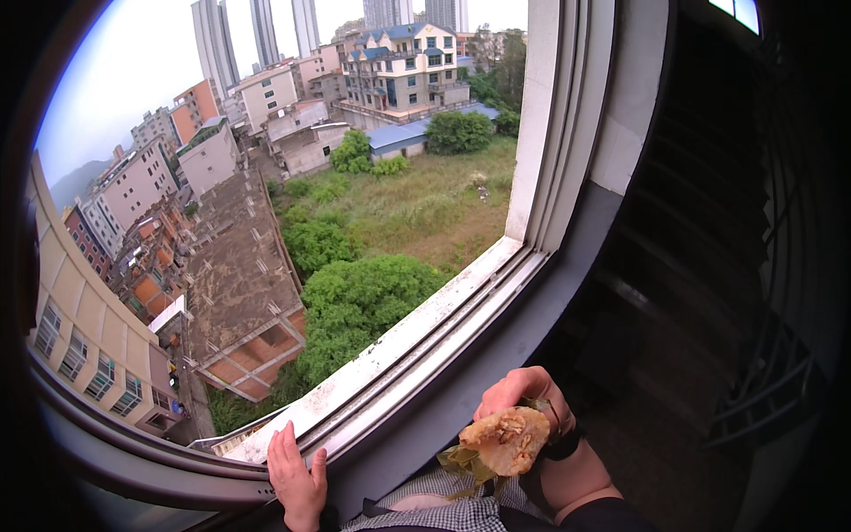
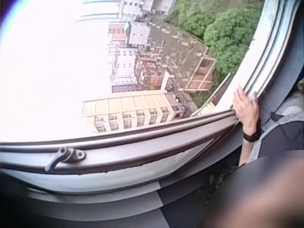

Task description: Unwrapping a leaf-wrapped rice dumpling (zongzi) and showing the contents.

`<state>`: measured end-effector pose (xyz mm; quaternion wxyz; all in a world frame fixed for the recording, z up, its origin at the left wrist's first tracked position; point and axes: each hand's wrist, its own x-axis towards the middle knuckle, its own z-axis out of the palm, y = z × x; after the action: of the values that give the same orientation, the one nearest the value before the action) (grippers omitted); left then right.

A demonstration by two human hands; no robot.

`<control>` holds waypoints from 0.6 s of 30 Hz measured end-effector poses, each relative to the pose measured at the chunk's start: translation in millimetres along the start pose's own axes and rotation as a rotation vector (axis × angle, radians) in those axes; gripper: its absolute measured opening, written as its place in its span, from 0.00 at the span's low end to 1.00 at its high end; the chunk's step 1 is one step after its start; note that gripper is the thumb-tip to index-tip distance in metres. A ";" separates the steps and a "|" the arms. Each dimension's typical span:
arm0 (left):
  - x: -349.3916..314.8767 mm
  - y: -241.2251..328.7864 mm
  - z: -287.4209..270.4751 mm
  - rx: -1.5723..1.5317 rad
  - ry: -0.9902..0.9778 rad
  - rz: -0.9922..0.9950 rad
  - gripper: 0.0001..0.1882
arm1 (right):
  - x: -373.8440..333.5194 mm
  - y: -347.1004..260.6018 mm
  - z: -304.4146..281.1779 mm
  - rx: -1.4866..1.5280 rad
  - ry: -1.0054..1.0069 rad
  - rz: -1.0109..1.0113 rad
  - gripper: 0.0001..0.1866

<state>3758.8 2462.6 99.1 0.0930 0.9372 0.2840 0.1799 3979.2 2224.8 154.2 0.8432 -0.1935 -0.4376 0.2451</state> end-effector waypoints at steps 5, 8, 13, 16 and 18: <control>3.0 -3.1 5.4 -0.023 0.007 0.039 0.33 | -3.9 -7.9 3.2 -0.012 0.011 0.016 0.15; 0.5 -4.8 4.2 -0.012 0.001 0.022 0.33 | -2.2 -4.7 1.7 -0.027 0.000 0.016 0.15; -0.2 -7.5 8.1 -0.001 0.006 0.028 0.33 | -3.7 -3.9 0.3 -0.018 0.008 0.013 0.15; 2.8 -3.2 6.0 -0.018 0.005 0.036 0.33 | -3.1 -6.5 2.3 -0.032 0.015 0.017 0.15; 4.6 1.9 5.4 -0.037 -0.001 0.064 0.33 | -7.7 -18.0 7.6 -0.066 0.029 0.006 0.15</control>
<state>3765.5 2463.2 95.9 0.1045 0.9440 0.2506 0.1874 3973.4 2206.6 163.2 0.8418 -0.2263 -0.4327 0.2302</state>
